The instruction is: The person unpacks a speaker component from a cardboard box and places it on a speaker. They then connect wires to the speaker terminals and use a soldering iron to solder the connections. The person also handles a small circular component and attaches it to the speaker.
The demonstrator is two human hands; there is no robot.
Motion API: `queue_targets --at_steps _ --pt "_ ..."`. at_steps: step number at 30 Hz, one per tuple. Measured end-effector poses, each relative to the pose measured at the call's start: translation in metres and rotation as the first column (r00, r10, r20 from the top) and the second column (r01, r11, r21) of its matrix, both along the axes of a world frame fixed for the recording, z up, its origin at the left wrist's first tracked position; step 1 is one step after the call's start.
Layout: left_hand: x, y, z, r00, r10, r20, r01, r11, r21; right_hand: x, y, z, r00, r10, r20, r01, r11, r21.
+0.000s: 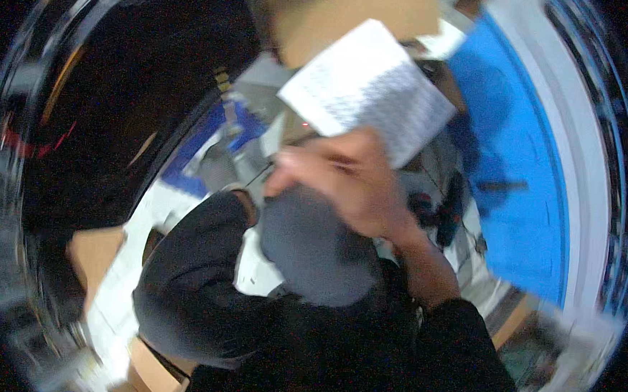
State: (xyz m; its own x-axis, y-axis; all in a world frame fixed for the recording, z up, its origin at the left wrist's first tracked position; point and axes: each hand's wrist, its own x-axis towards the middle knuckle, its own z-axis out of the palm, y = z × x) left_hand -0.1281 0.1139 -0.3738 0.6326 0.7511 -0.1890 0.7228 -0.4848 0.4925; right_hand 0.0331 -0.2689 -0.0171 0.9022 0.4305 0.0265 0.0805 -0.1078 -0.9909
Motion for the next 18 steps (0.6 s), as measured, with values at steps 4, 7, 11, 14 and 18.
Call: queue_targets --at_steps 4,7,11,14,18 --pt "0.012 0.013 0.083 0.958 0.129 0.257 -0.069 0.971 -0.229 0.005 0.006 -0.014 0.994 -0.042 -0.106 0.057 0.988 0.142" --pt "0.024 -0.001 0.166 0.896 0.180 0.407 0.006 0.910 -0.415 0.021 0.015 -0.033 0.980 0.075 -0.187 -0.038 0.981 0.193" --pt "0.042 -0.041 0.256 0.891 0.060 0.450 0.190 0.850 -0.491 0.037 0.039 -0.066 0.909 0.319 -0.267 -0.285 0.945 0.158" --pt "0.072 -0.063 0.291 0.817 -0.069 0.572 0.414 0.759 -0.502 0.042 0.069 -0.086 0.934 0.272 -0.231 -0.232 0.955 0.184" --pt "0.101 -0.080 0.304 0.828 -0.043 0.559 0.430 0.688 -0.585 0.048 0.098 -0.088 0.955 0.283 -0.086 -0.254 0.934 0.251"
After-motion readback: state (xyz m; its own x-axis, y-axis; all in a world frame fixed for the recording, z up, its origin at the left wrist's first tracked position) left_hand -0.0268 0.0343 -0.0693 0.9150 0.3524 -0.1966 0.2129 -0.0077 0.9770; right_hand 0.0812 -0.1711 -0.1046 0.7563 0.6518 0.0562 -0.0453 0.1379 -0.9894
